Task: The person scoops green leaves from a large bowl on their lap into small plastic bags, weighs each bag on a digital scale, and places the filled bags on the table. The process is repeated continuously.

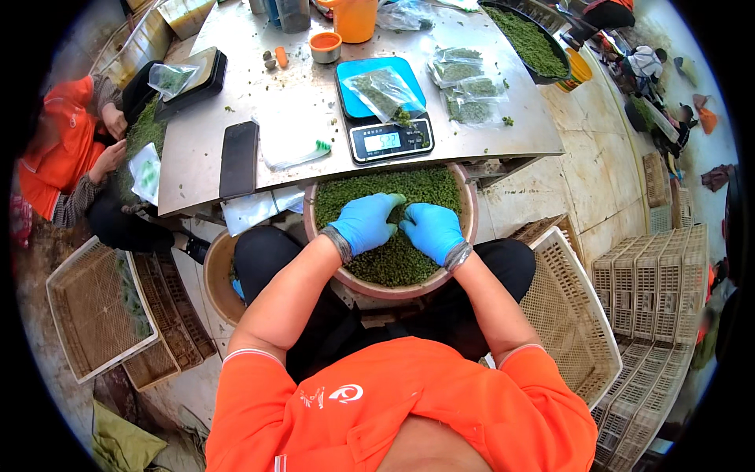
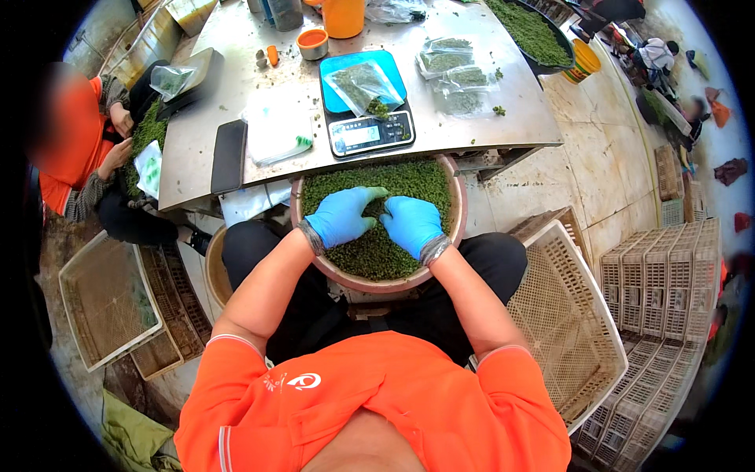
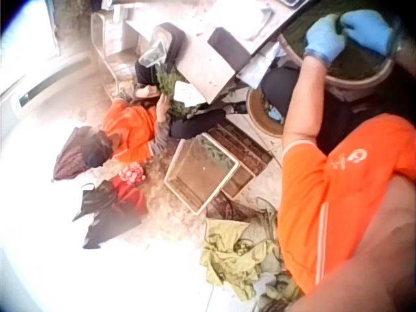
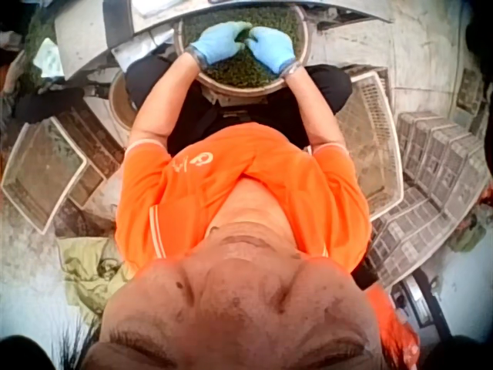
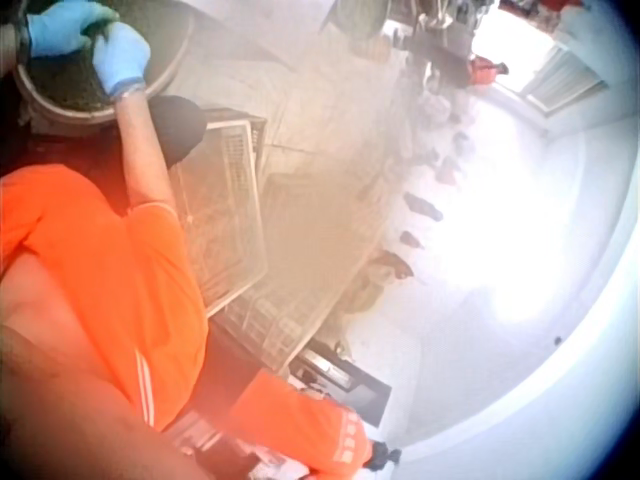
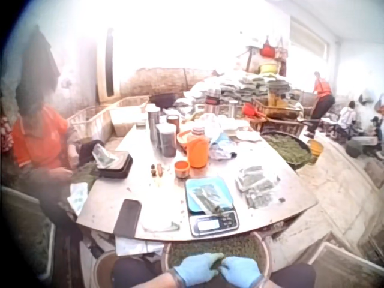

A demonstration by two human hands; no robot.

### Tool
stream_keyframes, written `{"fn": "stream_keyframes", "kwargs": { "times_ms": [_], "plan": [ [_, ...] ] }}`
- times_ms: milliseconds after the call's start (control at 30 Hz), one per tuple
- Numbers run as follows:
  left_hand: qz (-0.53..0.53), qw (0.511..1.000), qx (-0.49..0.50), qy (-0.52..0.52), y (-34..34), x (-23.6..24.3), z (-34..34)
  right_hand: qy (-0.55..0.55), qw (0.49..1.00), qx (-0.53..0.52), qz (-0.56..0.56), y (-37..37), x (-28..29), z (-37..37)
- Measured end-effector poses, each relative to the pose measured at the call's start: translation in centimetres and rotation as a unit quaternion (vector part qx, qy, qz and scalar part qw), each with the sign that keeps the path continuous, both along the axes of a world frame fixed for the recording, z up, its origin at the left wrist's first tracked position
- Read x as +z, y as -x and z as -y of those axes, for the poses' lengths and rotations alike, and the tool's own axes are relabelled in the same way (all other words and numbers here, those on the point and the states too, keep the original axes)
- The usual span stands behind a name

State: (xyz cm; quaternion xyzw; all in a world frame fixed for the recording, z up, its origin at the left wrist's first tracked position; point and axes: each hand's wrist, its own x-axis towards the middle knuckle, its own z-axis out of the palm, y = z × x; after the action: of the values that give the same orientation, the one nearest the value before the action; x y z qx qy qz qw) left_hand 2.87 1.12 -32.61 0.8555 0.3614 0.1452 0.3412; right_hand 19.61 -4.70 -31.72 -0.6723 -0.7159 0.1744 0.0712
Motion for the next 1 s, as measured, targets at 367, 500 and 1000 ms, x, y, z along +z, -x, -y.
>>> {"fn": "stream_keyframes", "kwargs": {
  "times_ms": [367, 500, 1000],
  "plan": [
    [-0.068, 0.996, 0.059, 0.005, 0.6, 2.0, -0.2, -0.165, 0.976, -0.060, -0.127, 0.6, 1.3, -1.4],
    [-0.082, 0.995, 0.059, 0.015, 0.9, 1.8, -0.9, -0.163, 0.975, -0.076, -0.127, 0.2, 1.6, -2.2],
    [-0.008, 0.992, 0.096, -0.079, -1.2, 3.5, -0.7, -0.303, 0.946, 0.013, 0.120, -2.3, 5.9, -16.7]
  ]
}}
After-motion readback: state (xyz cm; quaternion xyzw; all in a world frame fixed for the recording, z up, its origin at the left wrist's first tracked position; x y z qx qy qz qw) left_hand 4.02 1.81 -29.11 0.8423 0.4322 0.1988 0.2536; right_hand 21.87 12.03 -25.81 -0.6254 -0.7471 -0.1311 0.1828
